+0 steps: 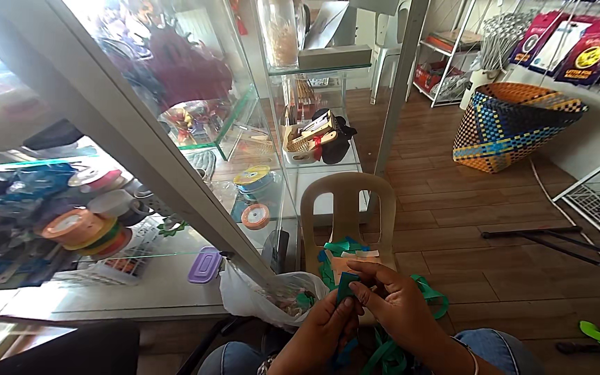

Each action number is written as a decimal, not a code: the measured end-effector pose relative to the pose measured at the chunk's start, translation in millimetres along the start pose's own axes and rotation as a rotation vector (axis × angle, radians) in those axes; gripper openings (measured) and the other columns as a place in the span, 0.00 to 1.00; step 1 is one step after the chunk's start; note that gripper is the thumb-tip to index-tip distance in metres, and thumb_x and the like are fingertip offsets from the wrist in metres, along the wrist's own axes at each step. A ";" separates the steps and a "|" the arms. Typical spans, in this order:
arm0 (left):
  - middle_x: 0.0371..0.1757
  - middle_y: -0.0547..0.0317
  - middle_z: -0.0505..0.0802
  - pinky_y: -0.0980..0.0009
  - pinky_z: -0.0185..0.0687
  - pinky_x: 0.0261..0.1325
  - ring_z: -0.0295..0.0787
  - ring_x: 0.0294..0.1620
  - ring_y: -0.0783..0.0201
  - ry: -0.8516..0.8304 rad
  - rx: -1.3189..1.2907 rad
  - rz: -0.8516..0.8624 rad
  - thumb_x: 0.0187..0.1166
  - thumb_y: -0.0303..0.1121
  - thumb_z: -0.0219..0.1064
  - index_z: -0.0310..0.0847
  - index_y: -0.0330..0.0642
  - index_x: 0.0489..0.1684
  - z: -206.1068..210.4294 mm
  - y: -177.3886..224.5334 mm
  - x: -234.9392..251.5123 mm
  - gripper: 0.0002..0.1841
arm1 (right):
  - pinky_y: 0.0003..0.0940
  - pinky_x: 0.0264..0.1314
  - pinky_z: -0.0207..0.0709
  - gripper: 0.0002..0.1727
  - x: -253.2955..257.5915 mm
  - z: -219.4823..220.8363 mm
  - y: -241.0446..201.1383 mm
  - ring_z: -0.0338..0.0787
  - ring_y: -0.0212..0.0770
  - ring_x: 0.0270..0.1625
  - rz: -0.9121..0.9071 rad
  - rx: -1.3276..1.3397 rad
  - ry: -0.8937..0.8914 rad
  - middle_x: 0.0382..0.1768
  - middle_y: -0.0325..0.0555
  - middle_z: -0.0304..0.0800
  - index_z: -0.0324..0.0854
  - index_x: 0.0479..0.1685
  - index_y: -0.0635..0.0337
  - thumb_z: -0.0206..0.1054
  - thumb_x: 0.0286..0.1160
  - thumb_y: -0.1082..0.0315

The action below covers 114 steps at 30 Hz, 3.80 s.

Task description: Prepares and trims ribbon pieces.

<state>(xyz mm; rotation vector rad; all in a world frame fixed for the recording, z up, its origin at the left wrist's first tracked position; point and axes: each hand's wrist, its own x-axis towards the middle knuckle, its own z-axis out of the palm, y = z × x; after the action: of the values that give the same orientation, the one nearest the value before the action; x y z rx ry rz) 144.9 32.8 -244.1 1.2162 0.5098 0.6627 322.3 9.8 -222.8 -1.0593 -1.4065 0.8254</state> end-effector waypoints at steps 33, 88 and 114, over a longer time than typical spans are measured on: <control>0.51 0.55 0.93 0.66 0.93 0.55 0.95 0.49 0.64 0.314 0.394 0.178 0.87 0.22 0.56 0.62 0.31 0.82 8.0 -6.1 6.9 0.24 | 0.16 0.47 0.87 0.12 15.4 -9.7 21.2 0.93 0.23 0.40 -0.028 -0.208 0.126 0.43 0.41 0.97 0.93 0.54 0.62 0.69 0.80 0.67; 0.57 0.61 0.92 0.79 0.88 0.46 0.91 0.41 0.77 -0.112 0.306 -0.072 0.80 0.20 0.65 0.81 0.39 0.66 -20.1 38.1 -33.1 0.17 | 0.21 0.31 0.82 0.23 -83.4 -84.2 13.2 0.91 0.25 0.35 0.770 0.096 -0.700 0.42 0.34 0.96 0.78 0.63 0.51 0.78 0.68 0.62; 0.46 0.57 0.94 0.77 0.85 0.40 0.87 0.32 0.76 -0.511 0.462 -0.093 0.76 0.17 0.68 0.85 0.35 0.59 -13.0 34.3 -35.3 0.15 | 0.18 0.33 0.74 0.38 -138.9 -39.8 -10.8 0.80 0.21 0.30 0.367 -0.062 -0.713 0.31 0.37 0.87 0.77 0.63 0.68 0.66 0.77 0.36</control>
<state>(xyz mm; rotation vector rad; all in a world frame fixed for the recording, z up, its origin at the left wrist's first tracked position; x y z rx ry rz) 104.6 23.7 -214.5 1.7181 0.2897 0.1338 354.6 -127.1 -257.7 -1.1421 -1.8538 1.5405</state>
